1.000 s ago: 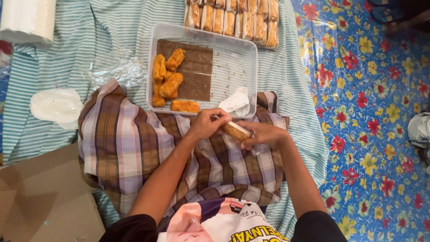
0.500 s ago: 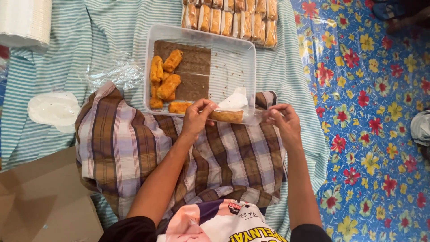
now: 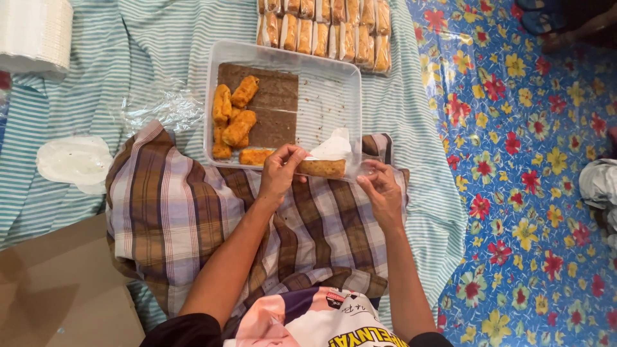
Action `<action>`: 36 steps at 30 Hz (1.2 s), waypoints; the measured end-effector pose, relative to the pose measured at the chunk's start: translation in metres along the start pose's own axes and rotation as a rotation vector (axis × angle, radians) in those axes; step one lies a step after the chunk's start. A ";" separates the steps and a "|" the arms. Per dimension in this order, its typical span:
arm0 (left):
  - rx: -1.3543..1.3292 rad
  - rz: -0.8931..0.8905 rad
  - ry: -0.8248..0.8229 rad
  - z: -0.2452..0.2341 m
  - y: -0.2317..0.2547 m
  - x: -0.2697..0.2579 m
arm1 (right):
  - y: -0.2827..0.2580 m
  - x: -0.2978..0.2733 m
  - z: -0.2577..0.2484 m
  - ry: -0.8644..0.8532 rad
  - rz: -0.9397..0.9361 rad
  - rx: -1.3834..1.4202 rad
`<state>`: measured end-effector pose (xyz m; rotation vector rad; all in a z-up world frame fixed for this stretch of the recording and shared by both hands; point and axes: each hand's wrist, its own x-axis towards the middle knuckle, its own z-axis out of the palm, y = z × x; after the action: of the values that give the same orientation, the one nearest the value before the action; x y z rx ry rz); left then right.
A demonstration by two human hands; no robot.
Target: Wrapping individual fried snacks in small pieces of white paper.
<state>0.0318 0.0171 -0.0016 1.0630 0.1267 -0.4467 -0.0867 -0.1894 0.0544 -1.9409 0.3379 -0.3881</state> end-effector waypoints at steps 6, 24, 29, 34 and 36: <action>0.061 0.027 -0.025 -0.002 0.010 0.000 | -0.016 -0.002 -0.015 0.162 0.063 0.058; 0.106 -0.020 -0.296 0.017 -0.035 -0.008 | 0.007 0.011 -0.019 -0.265 0.210 -0.394; 0.090 -0.056 -0.314 0.014 -0.042 -0.008 | 0.008 0.008 -0.027 -0.331 0.281 -0.143; 0.083 -0.070 -0.316 0.009 -0.045 -0.003 | -0.011 0.005 -0.018 -0.377 0.409 0.057; 0.088 -0.066 -0.314 0.007 -0.051 0.001 | -0.019 0.005 -0.016 -0.392 0.561 0.182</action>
<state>0.0110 -0.0103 -0.0404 1.0638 -0.1383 -0.6778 -0.0872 -0.1973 0.0788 -1.6126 0.5444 0.3152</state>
